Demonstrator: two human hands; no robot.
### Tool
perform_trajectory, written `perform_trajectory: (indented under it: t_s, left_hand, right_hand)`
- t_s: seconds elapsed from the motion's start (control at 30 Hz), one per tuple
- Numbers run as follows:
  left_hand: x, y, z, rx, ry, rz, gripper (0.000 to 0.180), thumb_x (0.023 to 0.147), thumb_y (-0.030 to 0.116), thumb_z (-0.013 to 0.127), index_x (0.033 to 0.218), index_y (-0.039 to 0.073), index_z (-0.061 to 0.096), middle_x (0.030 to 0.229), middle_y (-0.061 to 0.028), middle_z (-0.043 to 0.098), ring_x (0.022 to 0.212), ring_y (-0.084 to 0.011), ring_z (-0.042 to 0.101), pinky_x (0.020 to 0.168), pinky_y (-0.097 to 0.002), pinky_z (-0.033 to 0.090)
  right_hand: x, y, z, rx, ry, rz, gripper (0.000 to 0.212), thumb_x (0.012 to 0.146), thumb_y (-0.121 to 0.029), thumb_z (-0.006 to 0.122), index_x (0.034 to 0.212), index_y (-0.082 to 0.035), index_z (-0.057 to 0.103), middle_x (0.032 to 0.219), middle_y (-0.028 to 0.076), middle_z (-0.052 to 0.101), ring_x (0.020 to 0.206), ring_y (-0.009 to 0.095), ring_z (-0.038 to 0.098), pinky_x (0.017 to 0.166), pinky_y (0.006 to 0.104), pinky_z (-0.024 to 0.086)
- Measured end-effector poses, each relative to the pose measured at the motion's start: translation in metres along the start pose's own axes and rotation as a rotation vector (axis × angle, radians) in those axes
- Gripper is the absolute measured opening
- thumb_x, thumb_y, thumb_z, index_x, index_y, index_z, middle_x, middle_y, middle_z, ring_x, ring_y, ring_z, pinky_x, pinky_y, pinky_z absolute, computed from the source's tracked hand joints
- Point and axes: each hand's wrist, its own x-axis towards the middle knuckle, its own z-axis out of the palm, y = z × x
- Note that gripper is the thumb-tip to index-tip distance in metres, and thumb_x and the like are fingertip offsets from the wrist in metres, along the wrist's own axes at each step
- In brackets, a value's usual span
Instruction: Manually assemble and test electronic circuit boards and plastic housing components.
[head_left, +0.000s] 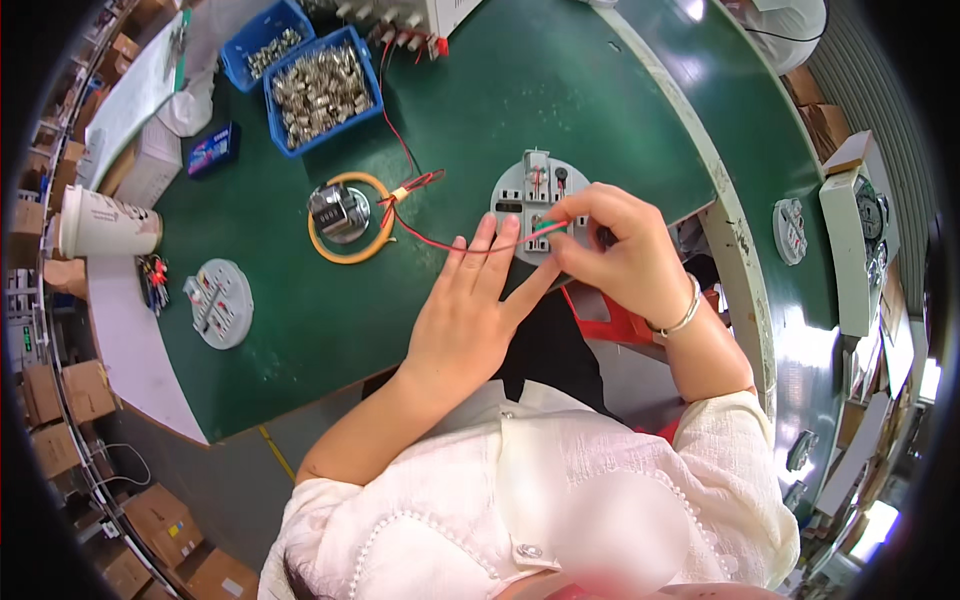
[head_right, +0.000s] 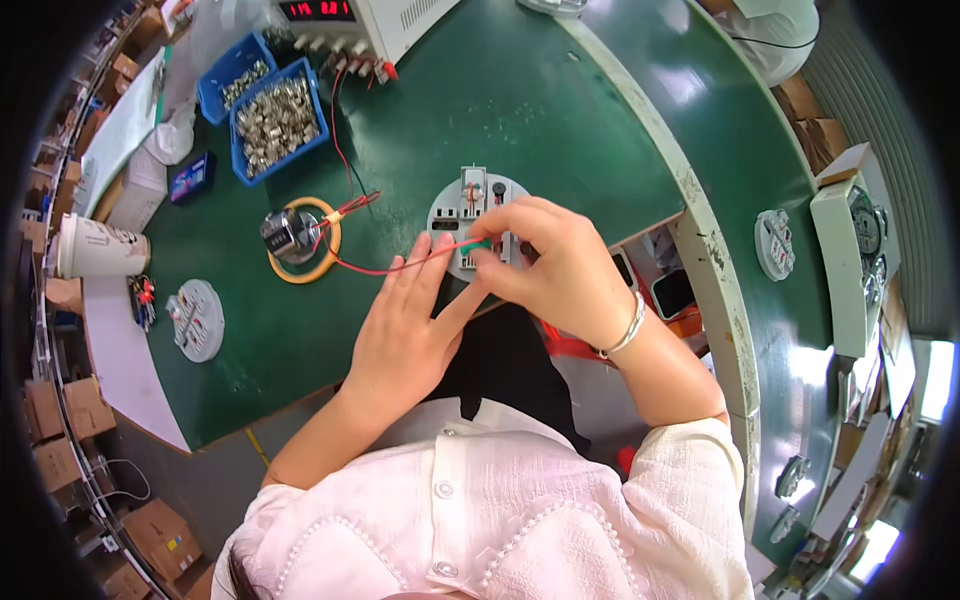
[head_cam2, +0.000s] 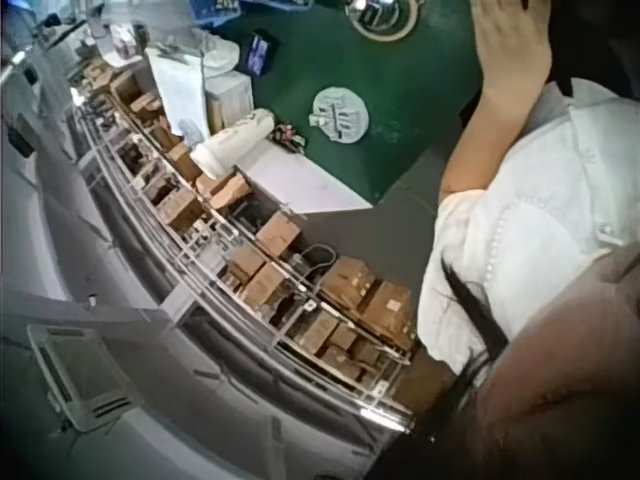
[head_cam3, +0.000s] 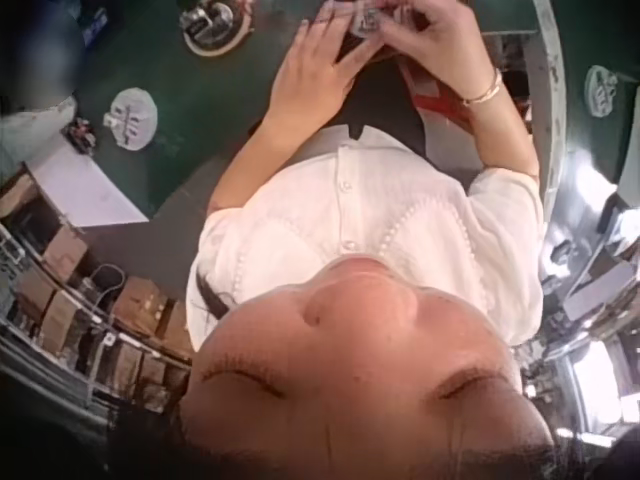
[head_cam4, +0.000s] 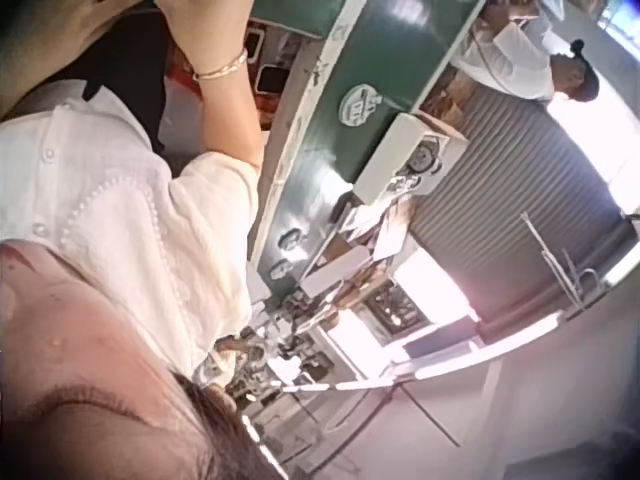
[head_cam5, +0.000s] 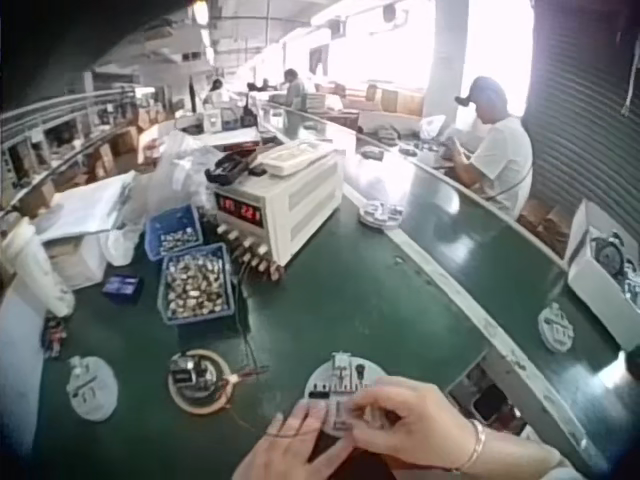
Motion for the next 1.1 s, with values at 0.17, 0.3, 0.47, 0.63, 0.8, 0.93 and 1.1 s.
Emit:
perform_trajectory:
  t_s: [0.17,0.3,0.47,0.63,0.8,0.93,1.1]
  left_hand:
    - [-0.004,0.001,0.007,0.000,-0.005,-0.011,0.056,0.096,0.010,0.057,0.150,0.024,0.056,0.161,-0.0234,0.039,0.150,-0.0408,0.040,0.121,-0.0544,0.038]
    - [-0.005,0.003,0.007,-0.003,0.002,-0.006,0.052,0.097,0.012,0.057,0.148,0.021,0.057,0.162,-0.0231,0.038,0.152,-0.0406,0.038,0.121,-0.0539,0.038]
    - [-0.006,0.003,0.006,-0.002,-0.012,-0.008,0.050,0.098,0.014,0.057,0.147,0.020,0.058,0.163,-0.0230,0.037,0.153,-0.0406,0.036,0.122,-0.0537,0.036]
    - [-0.004,0.004,0.003,-0.046,-0.036,-0.035,0.053,0.096,0.011,0.058,0.148,0.023,0.059,0.165,-0.0214,0.036,0.153,-0.0396,0.037,0.123,-0.0541,0.034]
    - [-0.005,0.006,0.006,-0.058,-0.013,-0.045,0.055,0.095,0.010,0.059,0.148,0.025,0.059,0.166,-0.0210,0.035,0.153,-0.0392,0.037,0.124,-0.0542,0.033]
    - [-0.003,0.004,0.005,-0.068,-0.018,-0.052,0.055,0.096,0.011,0.059,0.149,0.025,0.058,0.166,-0.0211,0.035,0.153,-0.0394,0.038,0.124,-0.0539,0.033]
    - [-0.008,0.006,0.008,-0.068,-0.005,-0.048,0.055,0.096,0.011,0.058,0.149,0.025,0.058,0.166,-0.0213,0.035,0.152,-0.0398,0.039,0.122,-0.0541,0.035]
  right_hand:
    - [-0.019,0.003,0.016,-0.012,0.019,0.006,0.023,0.081,0.002,0.078,0.103,-0.002,0.073,0.092,0.004,0.067,0.067,0.011,0.057,0.060,0.0242,0.048]
    - [-0.021,0.004,0.019,-0.049,0.055,-0.011,0.022,0.081,0.004,0.077,0.103,-0.002,0.073,0.092,0.005,0.068,0.069,0.011,0.058,0.060,0.0239,0.048]
    - [-0.019,0.003,0.019,-0.081,0.055,-0.045,0.023,0.081,0.003,0.077,0.103,-0.003,0.072,0.094,0.006,0.068,0.069,0.012,0.060,0.060,0.0245,0.049]
    - [-0.018,0.004,0.022,-0.196,0.059,-0.137,0.026,0.079,-0.001,0.079,0.104,-0.007,0.072,0.094,0.006,0.070,0.068,0.019,0.066,0.059,0.0297,0.054]
    - [-0.014,0.006,0.020,-0.202,0.027,-0.149,0.027,0.078,0.003,0.077,0.104,-0.004,0.072,0.096,0.007,0.069,0.067,0.015,0.063,0.059,0.0269,0.051]
    - [-0.010,0.003,0.017,-0.214,0.001,-0.150,0.027,0.078,0.004,0.077,0.104,-0.004,0.073,0.097,0.006,0.069,0.068,0.014,0.062,0.059,0.0256,0.050]
    - [-0.014,0.002,0.011,-0.141,-0.006,-0.038,0.025,0.078,0.000,0.079,0.102,-0.008,0.074,0.098,0.005,0.071,0.068,0.016,0.066,0.060,0.0265,0.053]
